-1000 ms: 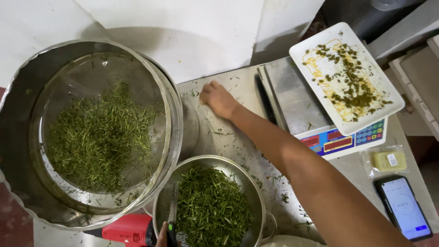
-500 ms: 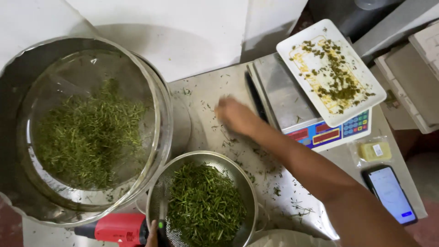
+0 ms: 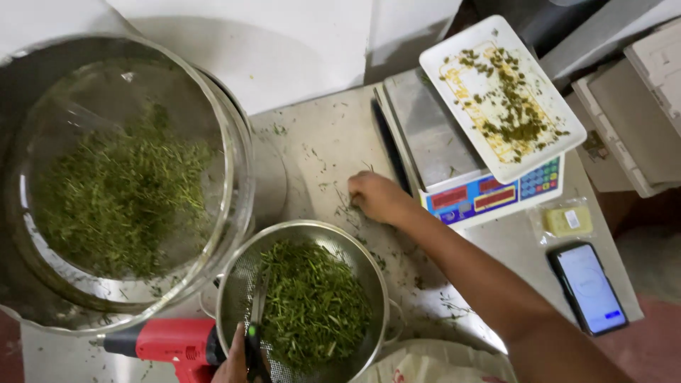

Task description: Cutting green tea leaves in a colander using scissors

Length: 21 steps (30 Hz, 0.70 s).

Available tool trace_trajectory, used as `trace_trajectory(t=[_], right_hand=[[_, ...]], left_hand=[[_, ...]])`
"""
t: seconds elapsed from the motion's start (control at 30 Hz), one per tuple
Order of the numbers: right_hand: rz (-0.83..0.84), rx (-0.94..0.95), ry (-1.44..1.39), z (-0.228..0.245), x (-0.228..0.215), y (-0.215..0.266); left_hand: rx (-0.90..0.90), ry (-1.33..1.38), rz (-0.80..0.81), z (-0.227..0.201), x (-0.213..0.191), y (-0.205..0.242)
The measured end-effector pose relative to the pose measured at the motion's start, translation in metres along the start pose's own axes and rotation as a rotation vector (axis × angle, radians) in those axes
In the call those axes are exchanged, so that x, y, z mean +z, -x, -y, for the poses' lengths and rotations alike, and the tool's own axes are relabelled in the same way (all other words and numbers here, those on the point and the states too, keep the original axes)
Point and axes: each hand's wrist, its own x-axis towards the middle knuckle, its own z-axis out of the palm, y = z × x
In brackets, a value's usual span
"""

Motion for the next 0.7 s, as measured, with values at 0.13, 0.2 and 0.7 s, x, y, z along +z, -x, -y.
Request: trace_trajectory(t=[0.13,0.2,0.7], right_hand=[[-0.263,0.079,-0.191,0.031,-0.033,0.054],[-0.259,0.139,-0.204,0.027,-0.029,0.077],[-0.148,0.409,-0.257,0.048,-0.012,0.101]], left_hand=[[-0.004,0.004,-0.105,-0.126,-0.066,0.009],[0.026,0.031,-0.221,-0.151,-0.07,0.017],[-0.132,-0.171,0.103,-0.146,-0.078,0.001]])
